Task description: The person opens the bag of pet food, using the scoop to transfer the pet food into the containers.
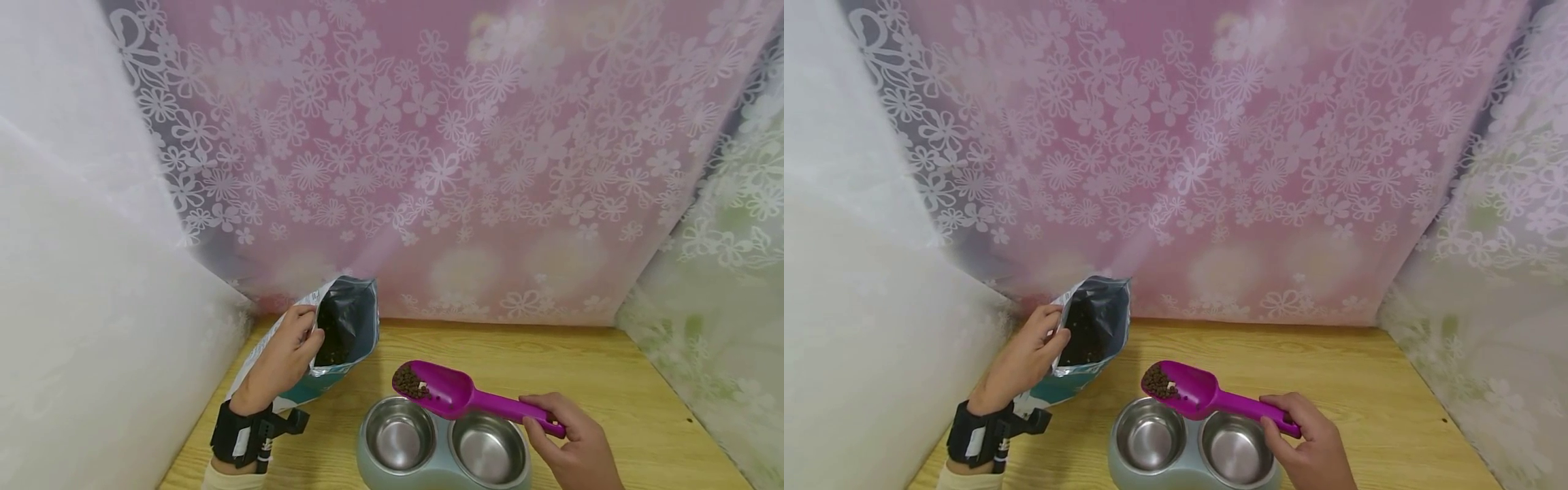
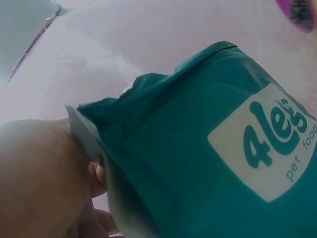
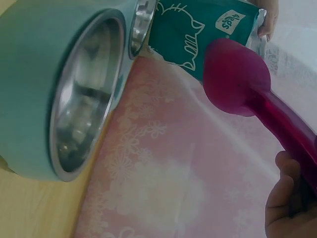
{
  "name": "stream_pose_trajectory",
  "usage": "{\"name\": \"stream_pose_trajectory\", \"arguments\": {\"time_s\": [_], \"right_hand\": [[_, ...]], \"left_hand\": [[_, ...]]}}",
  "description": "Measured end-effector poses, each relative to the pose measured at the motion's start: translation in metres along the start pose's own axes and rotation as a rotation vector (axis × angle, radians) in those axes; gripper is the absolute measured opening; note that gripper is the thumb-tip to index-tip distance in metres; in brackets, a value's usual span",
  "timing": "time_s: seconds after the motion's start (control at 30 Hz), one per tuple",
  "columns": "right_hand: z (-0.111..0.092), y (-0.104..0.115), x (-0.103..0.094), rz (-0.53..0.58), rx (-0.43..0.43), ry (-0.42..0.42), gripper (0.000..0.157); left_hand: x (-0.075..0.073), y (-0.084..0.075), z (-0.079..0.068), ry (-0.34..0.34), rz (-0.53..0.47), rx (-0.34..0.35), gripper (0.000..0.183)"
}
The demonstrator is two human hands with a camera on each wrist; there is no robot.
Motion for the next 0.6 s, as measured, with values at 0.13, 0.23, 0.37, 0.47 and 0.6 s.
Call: {"name": "stream_pose_trajectory", "arguments": {"time_s": [0.13,0.23,0.37,0.47,0.6], "right_hand": [[-0.005,-0.003,0.006,0.040,-0.024,0.032,0.036],[-0.007,-0.004,0.009,0.033,-0.075,0.051,0.040],[-0.007,-0.006,0.014,0.032,-0.160,0.085,0.042],[-0.006,-0.007,0.019,0.037,-0.231,0.110,0.043],[-0.006,-0.009,0.025,0.030,-0.306,0.130,0.044]], "left_hand": [[0.000,0.000,-0.001,0.000,0.002,0.009,0.031],[0.001,0.000,-0.002,0.008,-0.006,0.006,0.031],[0.001,-0.001,-0.004,0.013,-0.019,-0.009,0.030],[0.001,-0.002,-0.004,0.009,-0.029,-0.012,0.029],[0.001,-0.003,-0.003,0.008,-0.032,-0.008,0.027]]}}
Point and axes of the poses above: each hand's wrist, its own z-axis towards the middle knuckle, its own x-axis out of the palm, y = z × x, the point moved 3 cm from there along z, towards the middle knuckle, and after that the axes turned 11 degrees about -z, right-handed, at the moved point
